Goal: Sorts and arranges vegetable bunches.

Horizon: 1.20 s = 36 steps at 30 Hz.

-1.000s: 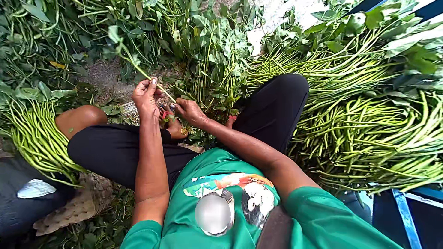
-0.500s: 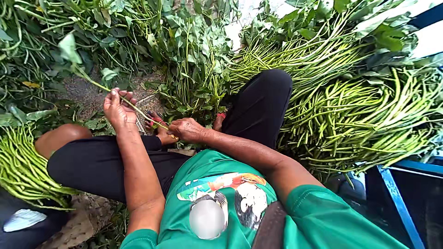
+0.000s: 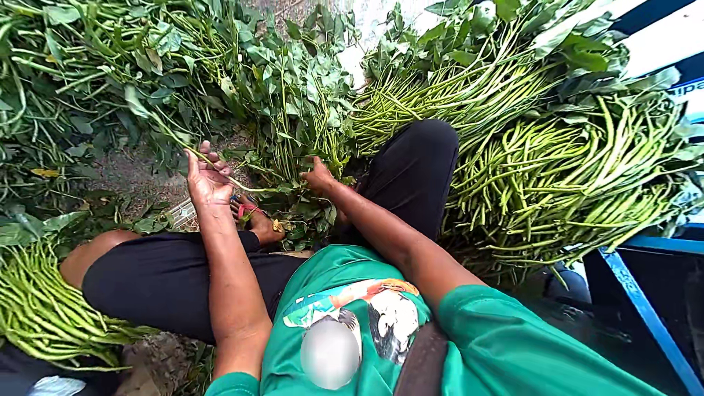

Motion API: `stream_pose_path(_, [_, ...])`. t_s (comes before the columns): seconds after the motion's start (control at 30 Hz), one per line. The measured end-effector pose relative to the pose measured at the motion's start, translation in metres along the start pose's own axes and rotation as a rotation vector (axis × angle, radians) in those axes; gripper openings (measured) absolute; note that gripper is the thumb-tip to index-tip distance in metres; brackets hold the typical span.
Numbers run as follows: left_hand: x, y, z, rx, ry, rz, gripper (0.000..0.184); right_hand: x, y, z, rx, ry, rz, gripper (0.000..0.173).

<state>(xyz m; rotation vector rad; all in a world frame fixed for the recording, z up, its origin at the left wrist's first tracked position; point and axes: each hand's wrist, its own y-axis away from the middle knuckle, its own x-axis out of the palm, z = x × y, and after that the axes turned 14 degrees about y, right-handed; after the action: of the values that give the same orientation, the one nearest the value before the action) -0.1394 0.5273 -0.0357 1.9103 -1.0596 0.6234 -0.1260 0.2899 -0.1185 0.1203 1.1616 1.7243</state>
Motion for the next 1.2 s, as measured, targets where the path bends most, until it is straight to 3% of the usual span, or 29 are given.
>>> stream_pose_path(0.07, [0.002,0.017,-0.003,0.061,-0.164,0.155,0.035,0.004,-0.011,-0.005,0.103,-0.262,0.037,0.070])
stream_pose_path(0.13, [0.006,0.023,-0.003,0.152,-0.261,0.266,0.040,0.009,-0.018,-0.002,0.127,-0.595,-0.009,0.070])
stream_pose_path(0.2, [0.009,0.024,0.003,0.140,-0.302,0.282,0.045,0.011,-0.022,0.003,0.140,-0.799,-0.067,0.070])
stream_pose_path(0.27, [0.001,0.021,0.013,0.019,-0.310,0.211,0.038,0.012,-0.023,0.006,0.139,-0.835,-0.048,0.066])
stream_pose_path(0.4, [-0.009,0.013,0.031,-0.185,-0.465,0.095,0.035,0.015,-0.001,0.009,0.038,-0.640,-0.012,0.036])
stream_pose_path(0.6, [0.004,-0.013,0.055,-0.184,-0.618,0.072,0.022,0.036,0.057,0.009,-0.319,-0.148,0.061,0.066])
stream_pose_path(0.77, [-0.006,-0.025,0.069,-0.116,-0.825,0.007,0.027,0.045,0.078,-0.003,-0.530,0.148,0.122,0.060])
stream_pose_path(0.97, [-0.007,-0.028,0.043,-0.072,-0.704,-0.047,0.028,0.035,0.078,-0.007,-0.644,0.471,0.149,0.057])
stream_pose_path(1.03, [-0.009,-0.027,0.036,-0.067,-0.705,-0.031,0.027,0.026,0.077,-0.005,-0.715,0.539,-0.006,0.046])
stream_pose_path(1.13, [-0.004,-0.021,0.037,-0.033,-0.698,-0.014,0.027,0.013,0.070,0.015,-0.939,0.489,-0.449,0.033])
stream_pose_path(1.2, [0.001,-0.017,0.039,-0.014,-0.686,0.014,0.027,0.013,0.057,0.031,-1.045,0.470,-0.520,0.035])
